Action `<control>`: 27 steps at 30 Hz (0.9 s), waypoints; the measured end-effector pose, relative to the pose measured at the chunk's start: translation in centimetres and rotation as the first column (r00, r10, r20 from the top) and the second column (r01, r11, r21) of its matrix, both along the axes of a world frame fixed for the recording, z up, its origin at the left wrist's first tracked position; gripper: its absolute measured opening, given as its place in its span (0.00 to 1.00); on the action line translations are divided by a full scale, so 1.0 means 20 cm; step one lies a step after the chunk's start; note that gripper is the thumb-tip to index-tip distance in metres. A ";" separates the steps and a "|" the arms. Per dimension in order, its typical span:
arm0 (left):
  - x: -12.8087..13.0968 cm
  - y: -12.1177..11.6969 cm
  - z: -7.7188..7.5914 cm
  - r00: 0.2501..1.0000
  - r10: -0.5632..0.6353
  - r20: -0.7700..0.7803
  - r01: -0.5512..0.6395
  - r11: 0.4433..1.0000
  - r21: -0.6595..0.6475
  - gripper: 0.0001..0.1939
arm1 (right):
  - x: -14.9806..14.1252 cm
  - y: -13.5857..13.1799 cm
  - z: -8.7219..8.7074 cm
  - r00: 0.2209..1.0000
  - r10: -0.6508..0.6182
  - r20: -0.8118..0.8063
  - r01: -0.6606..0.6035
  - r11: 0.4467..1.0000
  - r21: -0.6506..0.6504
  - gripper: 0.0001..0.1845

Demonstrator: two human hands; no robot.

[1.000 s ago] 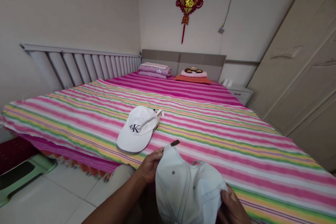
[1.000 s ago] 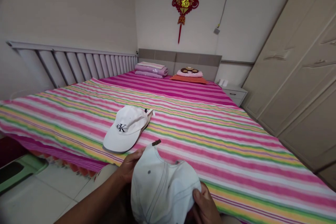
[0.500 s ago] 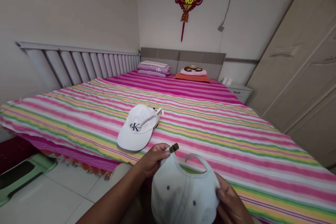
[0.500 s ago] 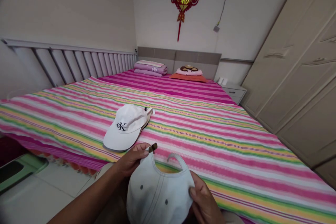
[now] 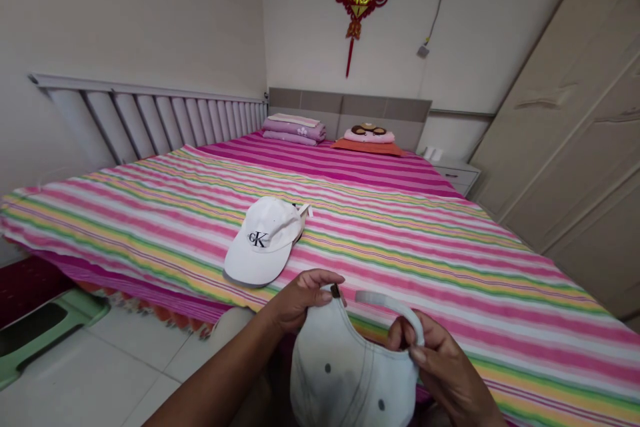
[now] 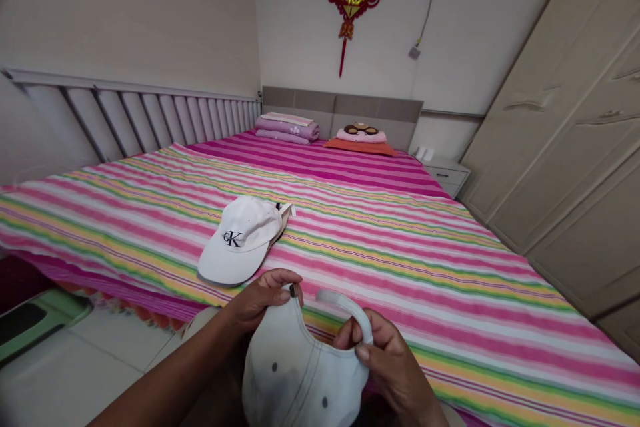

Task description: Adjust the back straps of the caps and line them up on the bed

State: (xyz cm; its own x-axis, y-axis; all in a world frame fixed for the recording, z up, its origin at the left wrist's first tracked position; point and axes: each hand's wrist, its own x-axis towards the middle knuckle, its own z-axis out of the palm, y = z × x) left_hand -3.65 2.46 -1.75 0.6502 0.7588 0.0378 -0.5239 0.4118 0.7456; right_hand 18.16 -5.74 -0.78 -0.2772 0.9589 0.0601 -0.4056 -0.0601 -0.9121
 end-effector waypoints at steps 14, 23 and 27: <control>0.02 0.04 0.00 0.984 0.105 -0.142 -0.082 0.984 0.158 0.20 | -0.10 0.04 0.00 0.969 -0.170 -0.178 0.171 0.985 -0.011 0.08; 0.02 0.02 0.02 0.740 0.528 -0.417 -0.106 0.703 0.703 0.13 | -0.10 0.03 0.01 0.964 -0.121 -0.238 0.126 0.992 0.004 0.10; -0.01 0.01 0.06 0.711 0.574 -0.406 -0.004 0.581 0.814 0.14 | -0.13 0.01 0.00 0.958 -0.151 -0.244 0.149 0.989 -0.024 0.10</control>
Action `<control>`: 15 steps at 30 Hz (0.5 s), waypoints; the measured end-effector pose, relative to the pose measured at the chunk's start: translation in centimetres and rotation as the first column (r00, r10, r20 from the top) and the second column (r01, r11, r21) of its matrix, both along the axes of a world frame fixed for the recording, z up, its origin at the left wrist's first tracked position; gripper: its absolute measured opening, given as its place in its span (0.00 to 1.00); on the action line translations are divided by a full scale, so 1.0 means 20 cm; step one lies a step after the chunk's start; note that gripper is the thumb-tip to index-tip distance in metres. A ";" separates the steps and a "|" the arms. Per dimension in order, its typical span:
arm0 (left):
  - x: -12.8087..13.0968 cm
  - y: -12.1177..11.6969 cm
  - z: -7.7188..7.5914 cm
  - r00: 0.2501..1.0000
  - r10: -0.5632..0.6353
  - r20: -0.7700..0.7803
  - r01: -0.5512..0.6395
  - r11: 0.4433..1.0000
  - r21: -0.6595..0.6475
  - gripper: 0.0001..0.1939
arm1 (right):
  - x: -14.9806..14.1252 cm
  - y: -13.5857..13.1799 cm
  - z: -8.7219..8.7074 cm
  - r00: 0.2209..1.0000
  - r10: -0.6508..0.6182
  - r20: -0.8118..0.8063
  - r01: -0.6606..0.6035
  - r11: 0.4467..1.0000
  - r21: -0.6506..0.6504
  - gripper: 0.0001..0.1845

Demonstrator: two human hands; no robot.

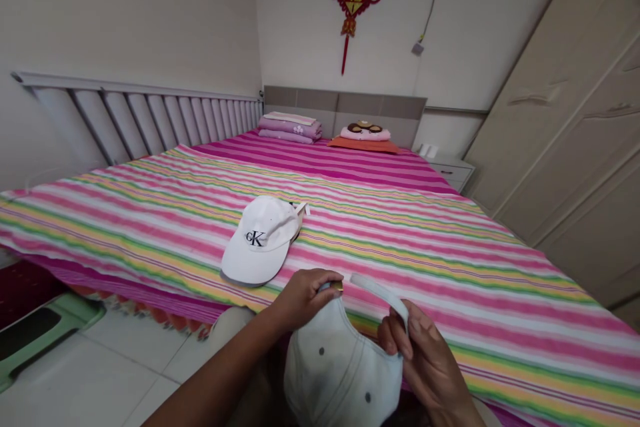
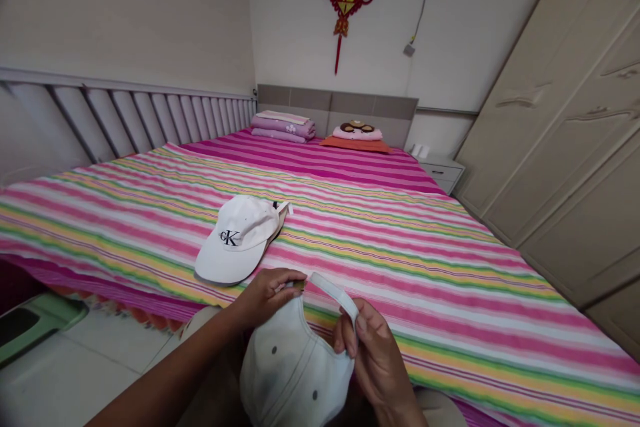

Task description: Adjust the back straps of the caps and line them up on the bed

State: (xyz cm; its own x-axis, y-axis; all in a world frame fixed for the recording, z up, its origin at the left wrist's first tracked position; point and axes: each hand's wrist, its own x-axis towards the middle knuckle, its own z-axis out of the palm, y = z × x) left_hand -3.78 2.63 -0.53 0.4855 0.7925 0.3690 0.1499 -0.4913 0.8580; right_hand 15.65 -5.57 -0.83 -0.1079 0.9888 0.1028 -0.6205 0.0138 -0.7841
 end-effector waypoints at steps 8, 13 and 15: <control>-0.02 -0.02 0.00 0.981 0.012 0.195 0.008 0.995 -0.100 0.11 | -0.02 -0.04 -0.02 1.000 0.005 -0.021 -0.005 1.000 -0.021 0.10; -0.02 -0.03 -0.06 0.936 -0.026 0.352 0.163 0.916 -0.366 0.11 | 0.00 -0.04 0.00 0.997 0.071 0.022 -0.072 0.997 0.002 0.09; -0.02 -0.04 -0.08 0.911 -0.029 0.412 0.224 0.873 -0.433 0.11 | 0.02 -0.03 0.02 0.991 0.113 0.074 -0.115 0.993 0.025 0.09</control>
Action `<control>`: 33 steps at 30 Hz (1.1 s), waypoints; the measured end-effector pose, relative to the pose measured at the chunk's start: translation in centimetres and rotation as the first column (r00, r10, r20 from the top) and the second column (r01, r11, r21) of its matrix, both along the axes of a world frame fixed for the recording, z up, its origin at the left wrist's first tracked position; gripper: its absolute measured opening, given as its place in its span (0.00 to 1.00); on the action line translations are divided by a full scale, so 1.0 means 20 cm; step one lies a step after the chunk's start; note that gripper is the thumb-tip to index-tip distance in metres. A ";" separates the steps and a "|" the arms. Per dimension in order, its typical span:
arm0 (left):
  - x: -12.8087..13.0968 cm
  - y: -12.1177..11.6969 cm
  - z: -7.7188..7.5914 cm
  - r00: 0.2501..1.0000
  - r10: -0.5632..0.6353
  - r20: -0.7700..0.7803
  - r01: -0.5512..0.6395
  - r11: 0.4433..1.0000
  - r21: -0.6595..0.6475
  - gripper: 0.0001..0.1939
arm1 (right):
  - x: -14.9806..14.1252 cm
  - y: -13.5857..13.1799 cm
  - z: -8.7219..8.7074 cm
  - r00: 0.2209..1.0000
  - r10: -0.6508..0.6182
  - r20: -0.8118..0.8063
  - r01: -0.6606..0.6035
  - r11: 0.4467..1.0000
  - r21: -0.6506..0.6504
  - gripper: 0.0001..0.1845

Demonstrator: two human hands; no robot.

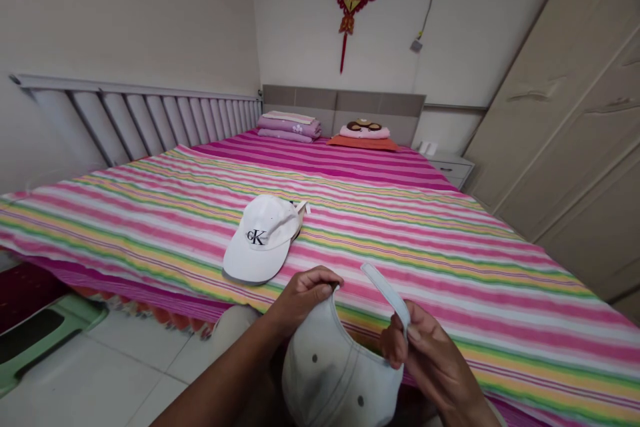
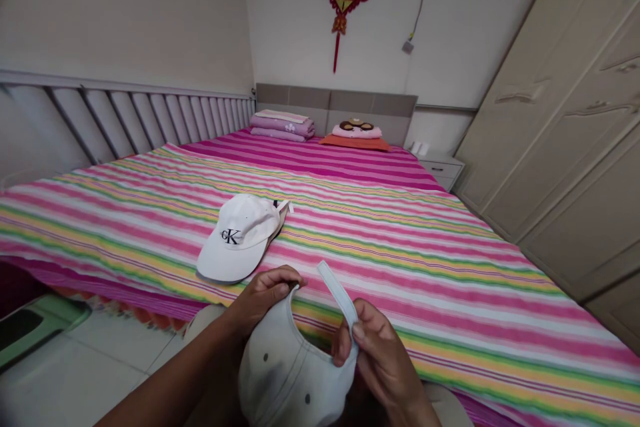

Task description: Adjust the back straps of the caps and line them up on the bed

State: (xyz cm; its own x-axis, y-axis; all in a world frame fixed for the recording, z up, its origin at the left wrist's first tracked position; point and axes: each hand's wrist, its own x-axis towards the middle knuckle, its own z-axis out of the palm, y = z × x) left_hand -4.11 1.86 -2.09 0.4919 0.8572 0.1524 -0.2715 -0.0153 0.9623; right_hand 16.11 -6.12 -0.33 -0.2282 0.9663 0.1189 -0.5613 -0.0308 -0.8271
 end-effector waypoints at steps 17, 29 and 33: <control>0.06 -0.13 0.17 0.998 0.056 0.015 -0.058 0.987 0.148 0.10 | -0.11 0.03 0.17 0.984 0.159 0.078 -0.144 0.975 -0.172 0.12; 0.03 -0.11 0.15 0.994 0.063 -0.087 -0.025 0.922 0.387 0.11 | -0.13 0.05 0.14 0.978 0.199 0.069 -0.184 0.967 -0.178 0.13; 0.01 -0.10 0.17 0.981 0.099 -0.165 0.003 0.848 0.529 0.14 | -0.11 0.05 0.15 0.961 0.210 0.182 -0.172 0.964 -0.204 0.16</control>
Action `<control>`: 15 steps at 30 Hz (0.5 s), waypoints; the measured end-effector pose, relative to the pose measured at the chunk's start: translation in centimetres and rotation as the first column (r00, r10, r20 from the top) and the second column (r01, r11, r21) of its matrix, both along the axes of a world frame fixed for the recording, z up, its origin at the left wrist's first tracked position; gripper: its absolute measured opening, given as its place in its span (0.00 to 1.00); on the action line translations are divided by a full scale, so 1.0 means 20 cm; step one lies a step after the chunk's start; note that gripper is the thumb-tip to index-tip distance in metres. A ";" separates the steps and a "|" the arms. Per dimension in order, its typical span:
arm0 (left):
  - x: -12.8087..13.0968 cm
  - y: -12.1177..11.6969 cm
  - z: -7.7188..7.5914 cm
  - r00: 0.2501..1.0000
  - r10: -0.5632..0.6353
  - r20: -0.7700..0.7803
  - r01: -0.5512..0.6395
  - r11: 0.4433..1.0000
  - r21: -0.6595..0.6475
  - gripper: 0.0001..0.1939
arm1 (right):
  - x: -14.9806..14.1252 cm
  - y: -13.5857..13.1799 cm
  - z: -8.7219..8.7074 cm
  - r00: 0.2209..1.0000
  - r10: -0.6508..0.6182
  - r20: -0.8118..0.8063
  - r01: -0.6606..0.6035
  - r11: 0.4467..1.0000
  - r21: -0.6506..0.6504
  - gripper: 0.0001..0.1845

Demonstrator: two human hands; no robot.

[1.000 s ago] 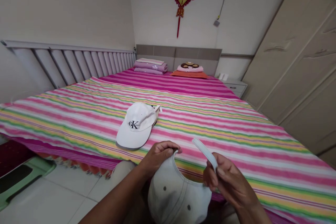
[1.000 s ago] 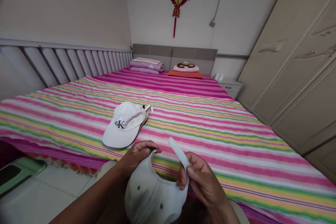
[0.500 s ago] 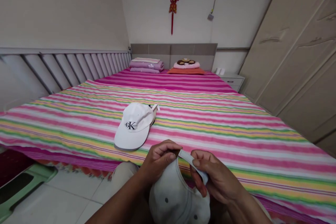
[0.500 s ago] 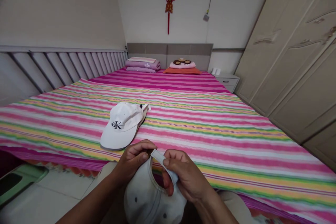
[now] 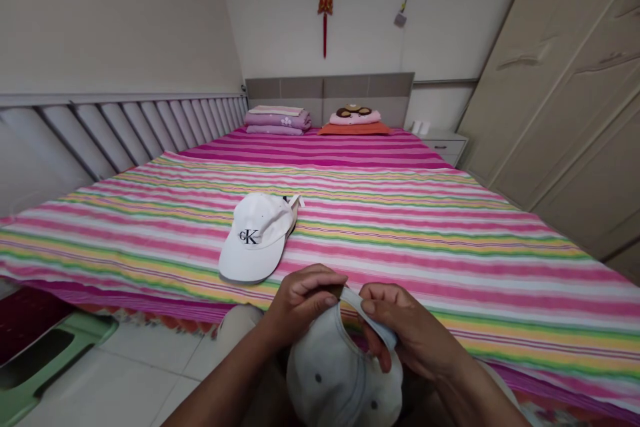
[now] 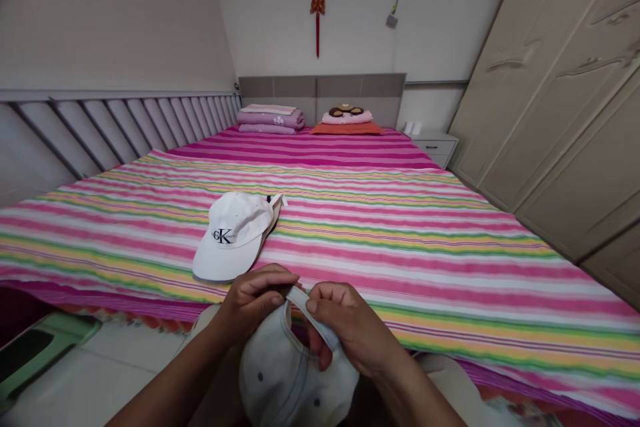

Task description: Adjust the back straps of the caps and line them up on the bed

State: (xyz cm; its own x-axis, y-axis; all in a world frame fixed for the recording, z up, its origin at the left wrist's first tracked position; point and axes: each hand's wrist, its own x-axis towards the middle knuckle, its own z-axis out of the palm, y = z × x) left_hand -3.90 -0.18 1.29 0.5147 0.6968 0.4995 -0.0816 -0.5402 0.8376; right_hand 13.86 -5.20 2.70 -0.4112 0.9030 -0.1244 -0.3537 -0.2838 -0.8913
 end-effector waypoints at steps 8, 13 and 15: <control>0.02 -0.02 0.02 0.998 0.054 -0.019 -0.050 0.985 0.165 0.17 | 0.00 -0.01 0.03 0.991 -0.022 0.129 0.024 1.000 -0.015 0.19; 0.02 -0.04 0.03 1.000 0.011 0.009 -0.012 0.988 0.151 0.20 | 0.00 0.00 0.03 0.984 -0.021 0.175 0.021 1.000 0.002 0.18; 0.02 -0.04 0.02 0.999 -0.009 0.039 0.006 0.997 0.076 0.19 | 0.00 0.00 0.03 0.983 -0.021 0.185 0.019 1.000 0.017 0.17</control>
